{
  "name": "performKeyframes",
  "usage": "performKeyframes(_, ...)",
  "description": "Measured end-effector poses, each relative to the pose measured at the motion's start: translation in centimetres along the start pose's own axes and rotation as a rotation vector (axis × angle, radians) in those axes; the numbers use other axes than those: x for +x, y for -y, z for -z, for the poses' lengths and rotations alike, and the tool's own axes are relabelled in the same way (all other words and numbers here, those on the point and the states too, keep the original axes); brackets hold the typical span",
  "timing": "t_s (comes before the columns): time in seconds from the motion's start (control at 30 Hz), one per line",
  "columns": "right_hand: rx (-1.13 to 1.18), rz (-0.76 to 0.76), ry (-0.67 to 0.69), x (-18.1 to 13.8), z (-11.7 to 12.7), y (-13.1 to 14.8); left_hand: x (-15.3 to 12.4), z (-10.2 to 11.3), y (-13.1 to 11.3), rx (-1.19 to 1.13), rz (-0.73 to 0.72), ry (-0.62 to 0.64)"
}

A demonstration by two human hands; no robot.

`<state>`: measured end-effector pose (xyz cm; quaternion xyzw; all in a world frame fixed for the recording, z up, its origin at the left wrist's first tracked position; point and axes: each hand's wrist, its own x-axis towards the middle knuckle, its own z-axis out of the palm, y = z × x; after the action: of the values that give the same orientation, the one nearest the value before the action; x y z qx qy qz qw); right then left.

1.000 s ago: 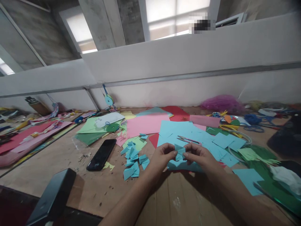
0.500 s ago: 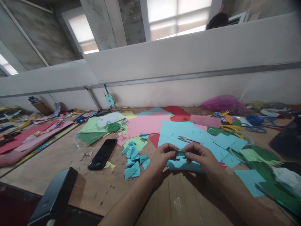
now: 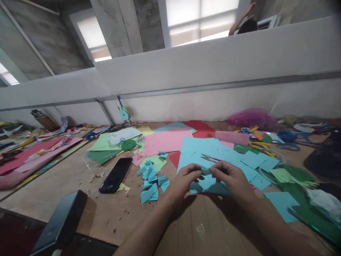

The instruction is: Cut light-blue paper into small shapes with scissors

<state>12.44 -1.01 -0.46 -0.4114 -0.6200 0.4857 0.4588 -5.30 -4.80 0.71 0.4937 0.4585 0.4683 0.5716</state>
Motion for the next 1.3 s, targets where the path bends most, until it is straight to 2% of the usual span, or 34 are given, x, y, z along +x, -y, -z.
performKeyframes(0.1,-0.001,-0.005,0.014,0.0,-0.1,0.2,0.3,-0.1,0.5,0.106,-0.103,-0.044)
performKeyframes(0.17,0.011,-0.021,0.044,0.0,-0.3,0.4,0.6,-0.1,0.9,0.113,-0.123,-0.077)
performKeyframes(0.33,0.047,-0.071,0.097,0.1,-0.4,0.7,0.8,-0.1,0.9,0.050,-0.082,-0.112)
performKeyframes(0.47,-0.005,-0.040,0.084,0.1,-0.2,0.3,0.9,-0.1,1.1,0.040,-0.077,-0.070)
performKeyframes(0.63,-0.044,-0.028,0.075,0.0,-0.2,0.0,1.1,0.0,1.6,0.062,-0.086,-0.096)
performKeyframes(0.8,0.038,-0.059,0.105,0.0,-0.7,-0.5,1.0,-0.3,1.3,-0.084,-0.056,-0.115)
performKeyframes(0.9,0.001,-0.063,0.133,-0.2,-0.8,-0.6,1.0,-0.2,1.5,-0.125,-0.024,-0.083)
performKeyframes(1.07,-0.072,-0.039,0.112,-0.2,-0.5,-0.5,1.2,0.0,1.7,-0.045,-0.006,-0.027)
performKeyframes(1.3,-0.065,-0.019,0.106,-0.2,-0.6,-0.3,1.0,-0.1,1.7,0.052,-0.086,-0.071)
